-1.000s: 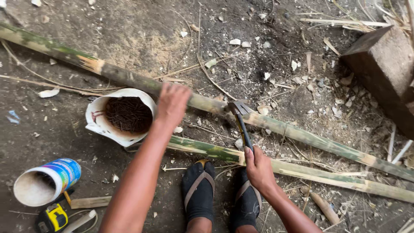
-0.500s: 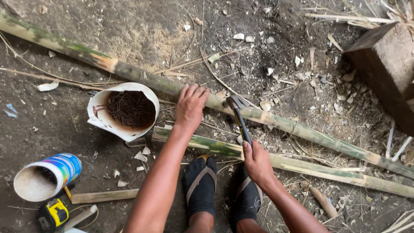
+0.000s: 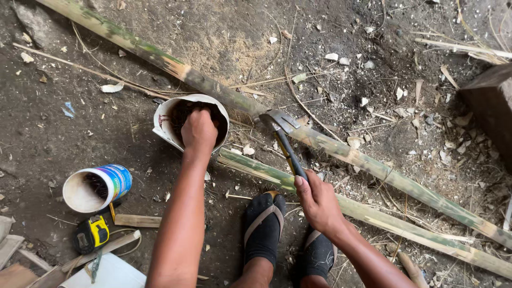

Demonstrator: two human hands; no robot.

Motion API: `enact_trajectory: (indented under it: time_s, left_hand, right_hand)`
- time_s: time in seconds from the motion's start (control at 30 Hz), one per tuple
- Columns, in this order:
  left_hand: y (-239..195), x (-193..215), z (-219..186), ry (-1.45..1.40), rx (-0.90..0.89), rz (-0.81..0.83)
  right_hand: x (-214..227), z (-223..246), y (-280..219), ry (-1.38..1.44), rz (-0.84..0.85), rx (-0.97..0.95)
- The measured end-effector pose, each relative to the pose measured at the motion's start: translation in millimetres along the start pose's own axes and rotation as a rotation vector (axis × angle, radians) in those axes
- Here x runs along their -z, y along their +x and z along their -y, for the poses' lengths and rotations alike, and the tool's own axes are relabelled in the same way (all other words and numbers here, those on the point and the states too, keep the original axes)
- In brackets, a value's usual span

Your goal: The person hammers nails into a long bamboo pole using a hammer. They then pick up two split bamboo pieces and place them on the ground before returning to hammer another nail into the pole.

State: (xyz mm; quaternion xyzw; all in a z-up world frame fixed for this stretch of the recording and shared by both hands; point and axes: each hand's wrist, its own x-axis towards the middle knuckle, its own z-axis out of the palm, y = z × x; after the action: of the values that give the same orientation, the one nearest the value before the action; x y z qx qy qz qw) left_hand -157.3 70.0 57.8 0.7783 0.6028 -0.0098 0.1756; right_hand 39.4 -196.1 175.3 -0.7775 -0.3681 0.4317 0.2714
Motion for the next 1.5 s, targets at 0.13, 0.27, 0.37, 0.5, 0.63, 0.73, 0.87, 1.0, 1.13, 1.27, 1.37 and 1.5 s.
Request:
enact_trajectory:
  time_s: [0.13, 0.27, 0.37, 0.5, 0.63, 0.73, 0.87, 1.0, 1.13, 1.27, 1.37, 1.5]
  left_hand:
    - [-10, 23, -9, -0.047, 0.091, -0.006]
    - [-26, 67, -18, -0.159, 0.125, 0.032]
    - [-40, 84, -24, -0.309, -0.013, -0.031]
    - [-53, 76, -67, -0.529, -0.333, -0.009]
    - [-48, 50, -133, -0.297, -0.147, 0.525]
    - [-39, 12, -153, -0.388, -0.389, 0.467]
    - [-18, -51, -158, -0.7, -0.591, 0.251]
    - [-15, -94, -163, -0.763, -0.473, 0.199]
    - [-19, -105, -170, -0.67, -0.208, 0.245]
    - [-24, -116, -167, -0.644, -0.388, 0.081]
    - [-24, -122, -166, -0.65, -0.479, 0.01]
    - [-27, -123, -164, -0.621, -0.436, 0.053]
  right_hand:
    - [-2, -8, -4, -0.019, -0.023, 0.045]
    - [-2, -26, -6, 0.026, -0.043, -0.084]
    - [0, -42, -8, 0.033, -0.093, -0.139]
    - [4, -62, -12, 0.061, -0.245, -0.127]
    - [8, -84, -13, -0.097, -0.243, -0.217]
    - [6, -95, -8, -0.186, -0.175, -0.276]
    - [8, -104, -1, -0.13, -0.161, -0.243]
    - [11, -114, 0, -0.113, -0.21, -0.161]
    - [16, -115, 2, -0.074, -0.153, -0.219]
    - [15, -114, 1, -0.059, -0.14, -0.215]
    - [17, -117, 2, -0.062, -0.153, -0.191]
    - [17, -118, 1, -0.076, -0.134, -0.197]
